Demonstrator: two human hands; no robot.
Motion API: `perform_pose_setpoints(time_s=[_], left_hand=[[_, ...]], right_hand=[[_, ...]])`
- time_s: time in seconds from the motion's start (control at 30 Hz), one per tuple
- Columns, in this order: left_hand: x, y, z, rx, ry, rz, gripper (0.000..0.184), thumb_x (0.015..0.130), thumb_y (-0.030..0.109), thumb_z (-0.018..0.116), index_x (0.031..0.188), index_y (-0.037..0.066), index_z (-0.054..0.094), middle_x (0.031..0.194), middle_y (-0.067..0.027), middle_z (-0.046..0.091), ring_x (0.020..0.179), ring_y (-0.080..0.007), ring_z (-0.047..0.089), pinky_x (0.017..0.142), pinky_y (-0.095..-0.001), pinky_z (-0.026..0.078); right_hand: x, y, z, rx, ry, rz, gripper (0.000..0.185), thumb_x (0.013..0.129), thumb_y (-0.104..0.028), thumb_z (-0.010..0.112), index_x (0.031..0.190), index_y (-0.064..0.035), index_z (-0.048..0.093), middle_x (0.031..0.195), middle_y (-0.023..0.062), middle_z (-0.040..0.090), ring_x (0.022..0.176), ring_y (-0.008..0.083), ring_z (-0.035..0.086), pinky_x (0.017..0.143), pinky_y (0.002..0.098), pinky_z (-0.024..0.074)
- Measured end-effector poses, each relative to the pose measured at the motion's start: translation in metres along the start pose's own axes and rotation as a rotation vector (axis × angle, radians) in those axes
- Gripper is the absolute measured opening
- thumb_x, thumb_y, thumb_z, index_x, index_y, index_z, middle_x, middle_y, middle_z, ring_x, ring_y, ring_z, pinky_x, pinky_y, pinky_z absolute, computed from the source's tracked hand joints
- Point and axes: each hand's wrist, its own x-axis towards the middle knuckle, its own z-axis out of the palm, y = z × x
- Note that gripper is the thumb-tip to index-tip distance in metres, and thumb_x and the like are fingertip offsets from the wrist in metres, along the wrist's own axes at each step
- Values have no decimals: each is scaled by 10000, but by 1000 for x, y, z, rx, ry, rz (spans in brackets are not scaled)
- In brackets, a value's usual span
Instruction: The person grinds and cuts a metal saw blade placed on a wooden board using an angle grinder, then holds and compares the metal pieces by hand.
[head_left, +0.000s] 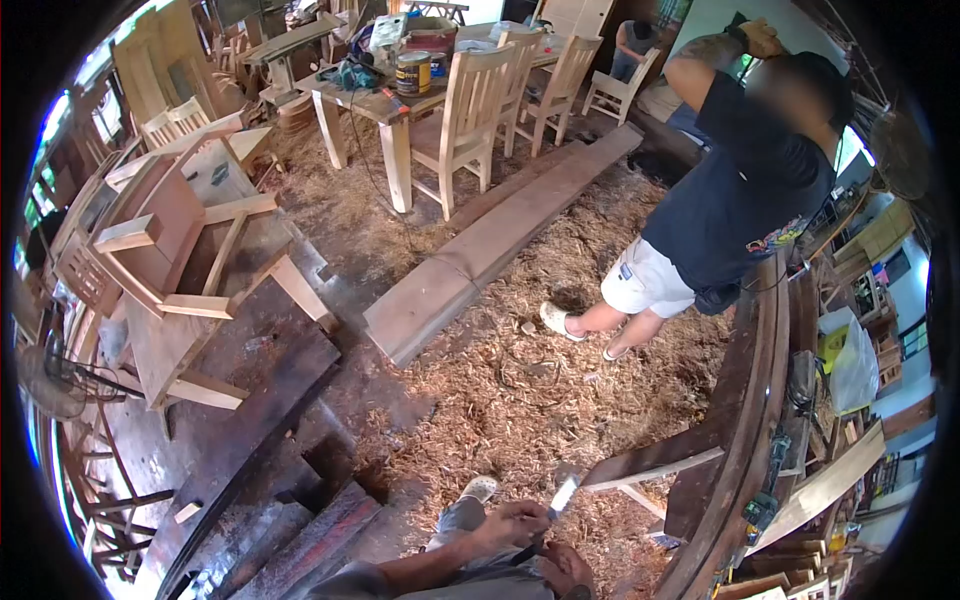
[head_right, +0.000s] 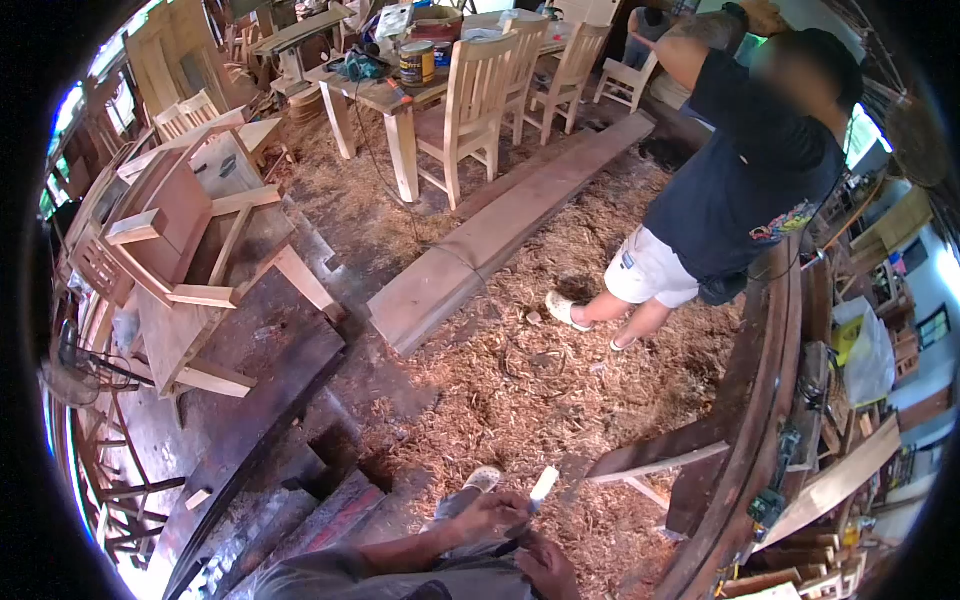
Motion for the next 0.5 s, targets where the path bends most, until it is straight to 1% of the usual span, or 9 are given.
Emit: perform_pose_setpoints(time_s=[0.03, 0.07, 0.17, 0.2, 0.3, 0.33, 0.4, 0.43, 0.5], left_hand=[[0, -6, 5, -19, -47, 21, 161, 951, 150, 697, 1047, 22, 683, 892, -12, 642, 826, -96, 602, 757, -255, 483], [-1, -9, 7, -36, -96, 39, 155, 951, 145, 698, 1052, 27, 684, 899, -6, 641, 834, -92, 605, 758, -249, 486], [-8, 2, 13, -126, -149, 21, 157, 952, 147, 698, 1049, 24, 683, 902, -2, 646, 838, -95, 608, 765, -254, 479], [-12, 10, 15, -114, -116, 7, 159, 964, 159, 684, 1046, 22, 680, 906, -1, 651, 833, -87, 602, 768, -254, 470], [-12, 12, 4, 52, -111, 12, 192, 972, 191, 679, 1051, 16, 675, 910, -7, 657, 845, -83, 599, 771, -254, 464], [-12, 15, 4, 59, -113, 12, 192, 972, 191, 679, 1051, 16, 675, 910, -7, 657, 845, -83, 599, 771, -254, 464], [-12, 22, 5, 109, -108, 15, 217, 975, 215, 679, 1058, 13, 676, 912, -9, 660, 865, -82, 598, 774, -257, 467], [-11, 25, 5, 120, -108, 9, 217, 975, 215, 679, 1058, 13, 676, 912, -9, 660, 865, -82, 598, 774, -257, 467], [-9, 32, 5, 235, -81, 10, 235, 966, 205, 691, 1086, 4, 663, 944, -22, 667, 893, -89, 601, 783, -262, 470]], right_hand=[[11, 0, 9, 106, 51, -120, 322, 979, -188, 625, 1292, -113, 613, 1160, 125, 682, 960, 199, 658, 803, 307, 528], [24, 9, 24, 129, 239, -389, 229, 977, -159, 608, 1173, -54, 658, 1032, 89, 710, 831, 159, 636, 656, 300, 508], [16, -26, 19, -105, 305, -257, 188, 973, -142, 598, 1105, -38, 682, 916, 69, 702, 750, 128, 589, 606, 293, 464], [15, -32, 20, -136, 332, -174, 172, 974, -149, 596, 1069, -52, 701, 847, 61, 675, 724, 128, 563, 619, 298, 447], [30, -10, 24, 47, 326, -141, 156, 965, -163, 614, 1037, -68, 714, 814, 89, 662, 724, 134, 571, 655, 302, 459], [24, -33, 19, 53, 329, -145, 156, 965, -163, 614, 1037, -68, 714, 814, 89, 662, 724, 134, 571, 655, 302, 459], [12, -74, 5, -115, 218, -104, 206, 964, -215, 623, 1060, -60, 717, 888, 148, 702, 818, 210, 648, 744, 342, 507], [17, -68, 4, -102, 221, -105, 206, 964, -215, 623, 1060, -60, 717, 888, 148, 702, 818, 210, 648, 744, 342, 507], [34, -49, 1, 3, 158, -203, 332, 935, -220, 688, 1231, -69, 668, 1080, 203, 722, 1003, 278, 710, 881, 390, 544]])
